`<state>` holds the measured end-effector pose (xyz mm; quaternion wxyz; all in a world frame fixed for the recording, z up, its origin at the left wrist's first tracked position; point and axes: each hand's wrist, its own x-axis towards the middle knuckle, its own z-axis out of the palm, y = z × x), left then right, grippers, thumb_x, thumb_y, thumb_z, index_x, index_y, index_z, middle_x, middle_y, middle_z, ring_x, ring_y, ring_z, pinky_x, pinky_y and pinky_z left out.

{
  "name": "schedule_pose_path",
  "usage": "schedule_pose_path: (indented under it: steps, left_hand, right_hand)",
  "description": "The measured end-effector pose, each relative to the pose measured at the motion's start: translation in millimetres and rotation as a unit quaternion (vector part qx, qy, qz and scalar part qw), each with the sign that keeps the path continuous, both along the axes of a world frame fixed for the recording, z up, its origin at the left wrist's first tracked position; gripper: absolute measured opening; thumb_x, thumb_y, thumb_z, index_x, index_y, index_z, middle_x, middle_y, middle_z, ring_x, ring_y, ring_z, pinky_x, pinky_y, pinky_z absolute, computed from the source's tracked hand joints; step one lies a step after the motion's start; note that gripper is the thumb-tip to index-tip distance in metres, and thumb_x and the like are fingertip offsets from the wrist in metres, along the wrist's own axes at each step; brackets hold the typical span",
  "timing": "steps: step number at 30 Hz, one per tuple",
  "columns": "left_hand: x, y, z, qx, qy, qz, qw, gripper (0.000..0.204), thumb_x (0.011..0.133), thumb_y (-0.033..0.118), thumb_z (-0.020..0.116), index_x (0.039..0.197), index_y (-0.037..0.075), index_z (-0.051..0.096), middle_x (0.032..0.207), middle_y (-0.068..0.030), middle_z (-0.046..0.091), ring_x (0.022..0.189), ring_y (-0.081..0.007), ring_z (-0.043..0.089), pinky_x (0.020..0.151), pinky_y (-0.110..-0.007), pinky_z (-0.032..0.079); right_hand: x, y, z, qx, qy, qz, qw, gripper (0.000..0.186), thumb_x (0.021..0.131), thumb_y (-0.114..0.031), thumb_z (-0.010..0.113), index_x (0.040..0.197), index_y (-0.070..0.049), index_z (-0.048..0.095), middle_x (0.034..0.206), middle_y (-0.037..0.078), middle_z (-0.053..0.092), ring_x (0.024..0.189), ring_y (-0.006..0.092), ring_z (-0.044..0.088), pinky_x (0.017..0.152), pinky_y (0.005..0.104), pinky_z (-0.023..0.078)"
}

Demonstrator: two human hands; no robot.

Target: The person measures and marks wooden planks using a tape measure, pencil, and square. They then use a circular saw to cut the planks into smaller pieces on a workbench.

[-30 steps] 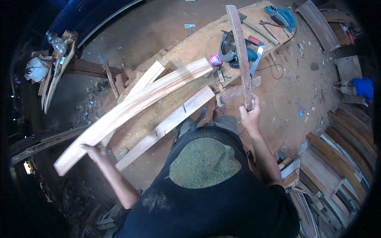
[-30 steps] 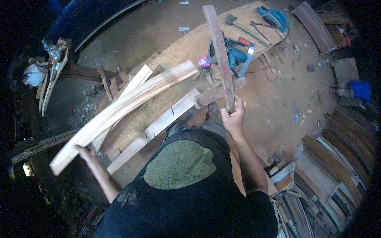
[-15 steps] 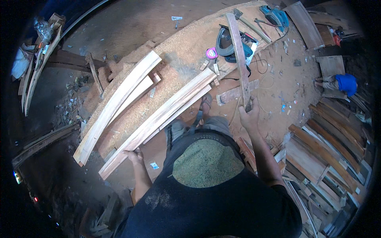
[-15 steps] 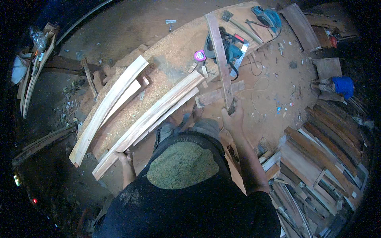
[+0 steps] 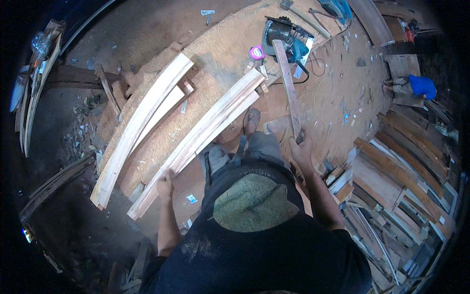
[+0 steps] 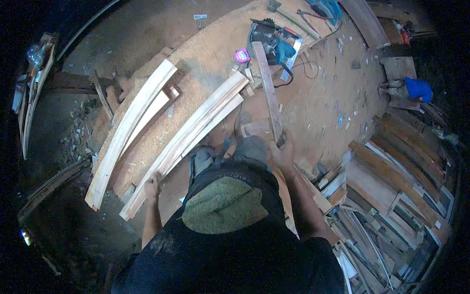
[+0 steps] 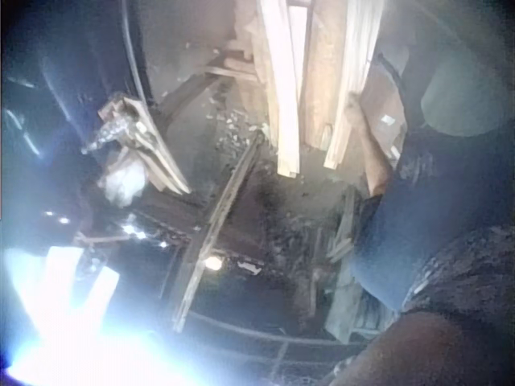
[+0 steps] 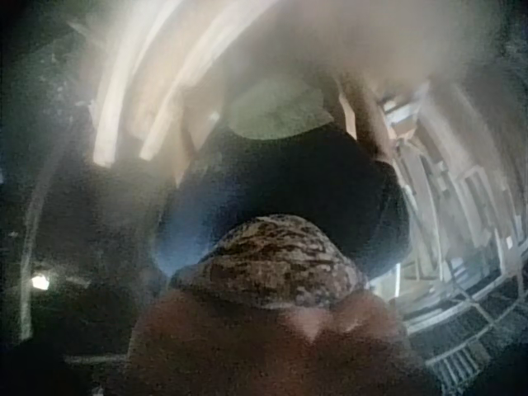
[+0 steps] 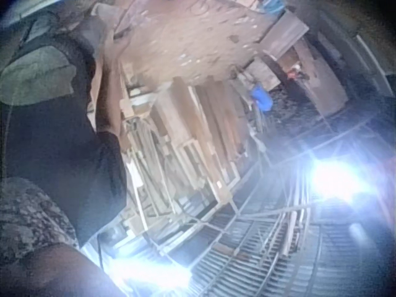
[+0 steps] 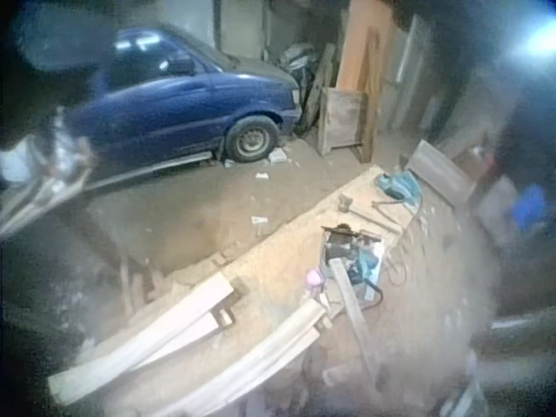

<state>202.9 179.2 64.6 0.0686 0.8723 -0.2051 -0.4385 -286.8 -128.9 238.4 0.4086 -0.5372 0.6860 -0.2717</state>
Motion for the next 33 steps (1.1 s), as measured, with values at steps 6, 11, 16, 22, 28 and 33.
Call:
schedule_pose_path:
  steps: [6,11,16,22,28,33]
  left_hand:
    - [-108,-186,51,-0.316,-0.257,-0.257,0.876,0.078,0.08,0.043,0.083,0.137,-0.002,0.057,0.129,-0.0247,0.06,0.122,-0.0403,0.055,0.106,-0.052,0.042]
    - [-136,-262,34,-0.259,-0.19,-0.34,0.884,0.088,0.078,0.047,0.083,0.144,-0.002,0.05,0.125,-0.023,0.059,0.114,-0.0401,0.057,0.103,-0.051,0.047]
    - [-147,-266,57,-0.221,-0.164,-0.386,0.88,0.084,0.072,0.04,0.083,0.138,-0.002,0.054,0.118,-0.0213,0.06,0.111,-0.0386,0.059,0.099,-0.05,0.05]
    - [-176,-264,25,-0.232,-0.158,-0.386,0.879,0.091,0.073,0.035,0.081,0.148,0.0,0.044,0.131,-0.0235,0.052,0.122,-0.0416,0.051,0.109,-0.051,0.042]
    - [-224,-314,13,-0.337,-0.135,-0.36,0.859,0.093,0.08,0.047,0.08,0.151,0.001,0.04,0.134,-0.0274,0.048,0.125,-0.0454,0.046,0.11,-0.056,0.036]
    - [-248,-346,4,-0.388,-0.113,-0.363,0.84,0.108,0.069,0.058,0.085,0.152,0.006,0.039,0.142,-0.0307,0.039,0.126,-0.0492,0.042,0.109,-0.06,0.033]
  right_hand:
    - [-34,-9,-18,0.015,0.047,0.06,0.997,0.049,0.085,-0.002,0.065,0.132,0.004,0.052,0.109,0.014,0.07,0.098,0.0211,0.069,0.085,0.0366,0.055]
    - [-54,-23,-3,0.033,0.013,0.096,0.995,0.051,0.081,-0.003,0.066,0.131,0.001,0.056,0.102,0.014,0.069,0.095,0.0199,0.067,0.084,0.0348,0.053]
    - [-97,-32,-32,0.044,0.051,0.156,0.985,0.056,0.082,-0.013,0.07,0.133,-0.002,0.051,0.105,0.027,0.07,0.099,0.0435,0.07,0.088,0.0482,0.055]
    - [-86,-58,-85,0.081,0.112,0.255,0.957,0.06,0.084,-0.021,0.072,0.135,-0.001,0.048,0.112,0.03,0.068,0.103,0.049,0.066,0.092,0.0529,0.054]
    - [-29,-66,-159,0.081,0.085,0.346,0.931,0.053,0.089,-0.026,0.07,0.129,-0.001,0.044,0.113,0.03,0.066,0.101,0.0496,0.066,0.091,0.0547,0.054]
    - [18,-72,-183,0.113,0.078,0.401,0.906,0.053,0.099,-0.039,0.063,0.128,0.002,0.046,0.118,0.034,0.062,0.109,0.0488,0.065,0.09,0.0545,0.055]
